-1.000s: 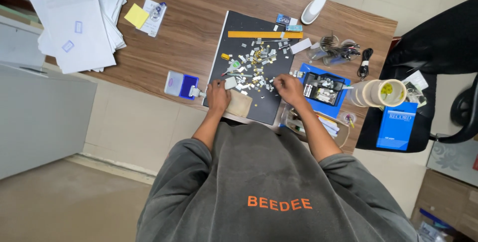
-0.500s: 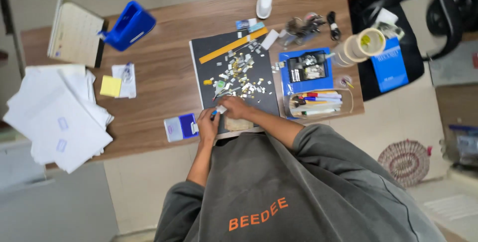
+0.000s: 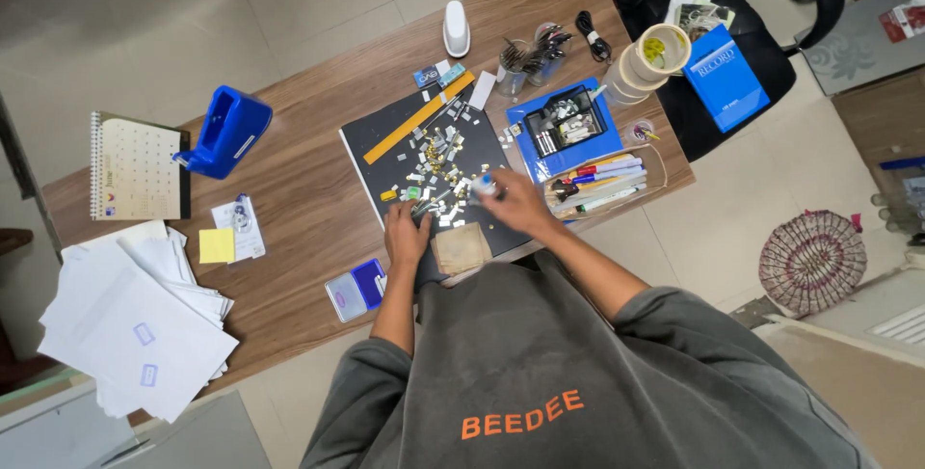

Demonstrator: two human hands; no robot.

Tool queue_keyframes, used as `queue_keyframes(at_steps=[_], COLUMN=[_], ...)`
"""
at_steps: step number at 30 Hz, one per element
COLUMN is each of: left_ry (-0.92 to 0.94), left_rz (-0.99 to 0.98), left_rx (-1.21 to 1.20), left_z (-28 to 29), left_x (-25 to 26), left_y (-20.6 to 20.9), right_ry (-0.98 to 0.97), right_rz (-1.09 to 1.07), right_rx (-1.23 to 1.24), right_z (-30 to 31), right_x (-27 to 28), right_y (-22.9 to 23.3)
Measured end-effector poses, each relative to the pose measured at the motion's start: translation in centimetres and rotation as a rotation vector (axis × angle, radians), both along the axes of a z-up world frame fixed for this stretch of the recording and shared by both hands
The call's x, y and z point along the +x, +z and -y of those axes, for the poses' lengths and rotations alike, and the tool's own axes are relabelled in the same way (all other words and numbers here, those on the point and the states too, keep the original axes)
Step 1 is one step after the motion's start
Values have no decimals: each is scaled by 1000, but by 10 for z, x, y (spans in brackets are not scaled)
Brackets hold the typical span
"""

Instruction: The person sits at a desk and sorts small light-colored components scattered on a black mat, picking pieces one at a time and placing them into a small container. They occasionally handle a blue stapler-like device and a record book on the desk while continuing to move the pieces.

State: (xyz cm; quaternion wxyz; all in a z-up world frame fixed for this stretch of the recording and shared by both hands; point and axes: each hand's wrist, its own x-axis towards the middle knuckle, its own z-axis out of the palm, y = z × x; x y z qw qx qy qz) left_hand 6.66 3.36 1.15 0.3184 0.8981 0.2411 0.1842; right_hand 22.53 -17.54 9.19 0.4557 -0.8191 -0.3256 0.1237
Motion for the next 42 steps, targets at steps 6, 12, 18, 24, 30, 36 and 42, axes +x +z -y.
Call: queue_keyframes(at_steps=[6, 12, 18, 24, 30, 36, 42], left_ry=[27, 133, 226, 329, 481, 515, 554], left_rz=[-395, -247, -325, -310, -365, -311, -111], left_rx=[17, -39, -59, -2, -55, -73, -30], left_z=[1, -3, -4, 14, 22, 28, 34], left_x=[-3, -9, -2, 24, 41, 41, 43], left_y=[-38, -69, -74, -47, -55, -61, -59], right_ry=[-396, -577, -490, -448, -396, -363, -276], right_rz=[185, 73, 44, 30, -18, -136, -64], right_rx=[64, 11, -233, -308, -344, -273, -308], right_z=[99, 169, 172, 154, 148, 148, 156], right_x=[84, 141, 181, 218, 237, 238, 238], right_y=[27, 3, -40, -77, -121, -145, -141])
